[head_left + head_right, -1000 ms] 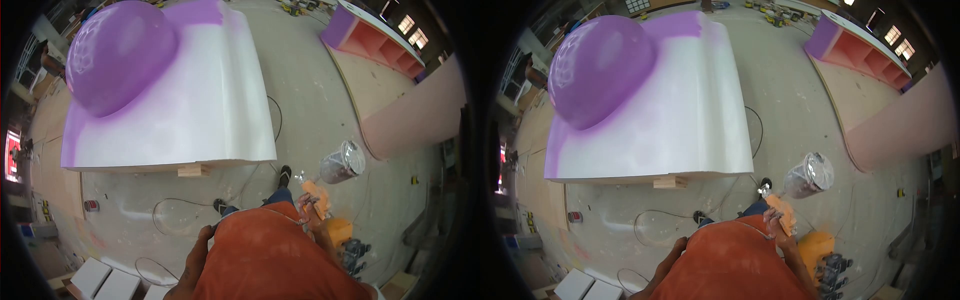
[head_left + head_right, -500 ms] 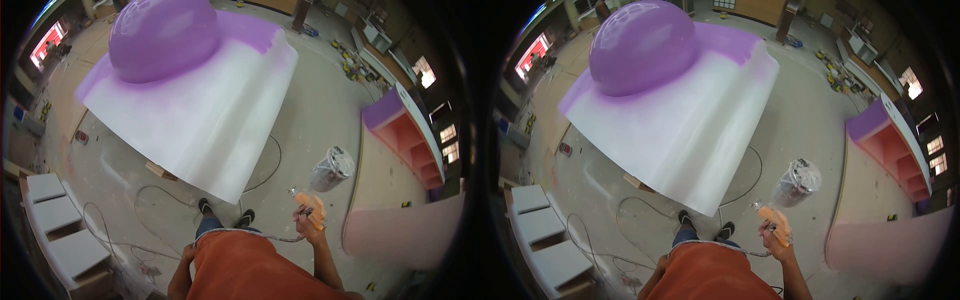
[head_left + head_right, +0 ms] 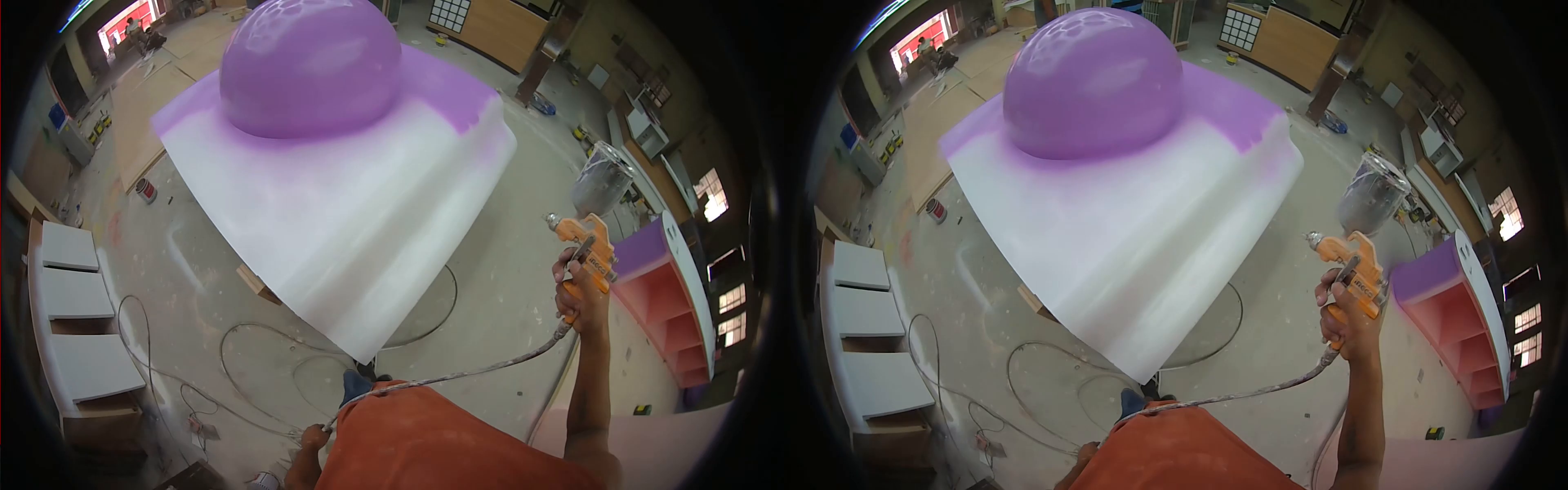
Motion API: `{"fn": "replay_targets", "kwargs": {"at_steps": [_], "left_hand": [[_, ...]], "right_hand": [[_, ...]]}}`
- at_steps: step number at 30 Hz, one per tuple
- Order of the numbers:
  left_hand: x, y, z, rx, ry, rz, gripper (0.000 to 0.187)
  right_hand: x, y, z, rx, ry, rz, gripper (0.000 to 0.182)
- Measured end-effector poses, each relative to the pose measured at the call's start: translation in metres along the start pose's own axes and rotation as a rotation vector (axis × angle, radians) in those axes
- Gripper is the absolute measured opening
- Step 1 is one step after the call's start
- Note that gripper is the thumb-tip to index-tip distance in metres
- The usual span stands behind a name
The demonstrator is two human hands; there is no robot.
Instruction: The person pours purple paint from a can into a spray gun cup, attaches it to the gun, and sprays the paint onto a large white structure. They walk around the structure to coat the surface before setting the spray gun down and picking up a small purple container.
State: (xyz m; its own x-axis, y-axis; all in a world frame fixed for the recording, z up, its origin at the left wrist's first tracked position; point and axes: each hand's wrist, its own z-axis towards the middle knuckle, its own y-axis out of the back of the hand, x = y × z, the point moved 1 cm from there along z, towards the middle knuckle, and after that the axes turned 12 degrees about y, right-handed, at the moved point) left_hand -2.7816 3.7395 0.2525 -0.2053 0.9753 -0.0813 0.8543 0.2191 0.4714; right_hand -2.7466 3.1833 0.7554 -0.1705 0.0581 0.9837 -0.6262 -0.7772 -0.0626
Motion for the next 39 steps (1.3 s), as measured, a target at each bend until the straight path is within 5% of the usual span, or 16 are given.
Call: {"fn": "replay_targets", "kwargs": {"at_steps": [5, 7, 12, 19, 25, 34, 39], "left_hand": [[-0.004, -0.034, 0.02, -0.071, -0.075, -0.049, 0.054], [-0.014, -0.016, -0.012, 0.002, 0.159, -0.077, 0.056], [-0.043, -0.052, -0.018, -0.114, 0.227, -0.127, 0.05], [-0.202, -0.091, -0.09, -0.221, 0.389, -0.546, 0.04], [-0.328, -0.087, -0.141, -0.054, 0.578, -0.712, 0.036], [-0.385, -0.07, -0.14, -0.369, 0.301, -0.841, 0.026], [-0.402, -0.056, -0.137, -0.516, 0.171, -0.915, 0.029]], "right_hand": [[0.007, -0.001, 0.063, 0.074, 0.071, -0.102, 0.024], [0.009, -0.005, 0.097, 0.117, 0.1, -0.149, 0.025], [-0.028, 0.0, 0.21, 0.225, 0.033, -0.323, 0.031], [-0.143, 0.007, 0.395, 0.397, 0.006, -0.329, 0.039], [-0.204, 0.013, 0.516, 0.444, -0.025, -0.441, 0.037], [-0.249, -0.014, 0.624, 0.387, 0.101, -0.65, 0.039], [-0.261, -0.027, 0.645, 0.483, -0.032, -0.637, 0.043]]}}
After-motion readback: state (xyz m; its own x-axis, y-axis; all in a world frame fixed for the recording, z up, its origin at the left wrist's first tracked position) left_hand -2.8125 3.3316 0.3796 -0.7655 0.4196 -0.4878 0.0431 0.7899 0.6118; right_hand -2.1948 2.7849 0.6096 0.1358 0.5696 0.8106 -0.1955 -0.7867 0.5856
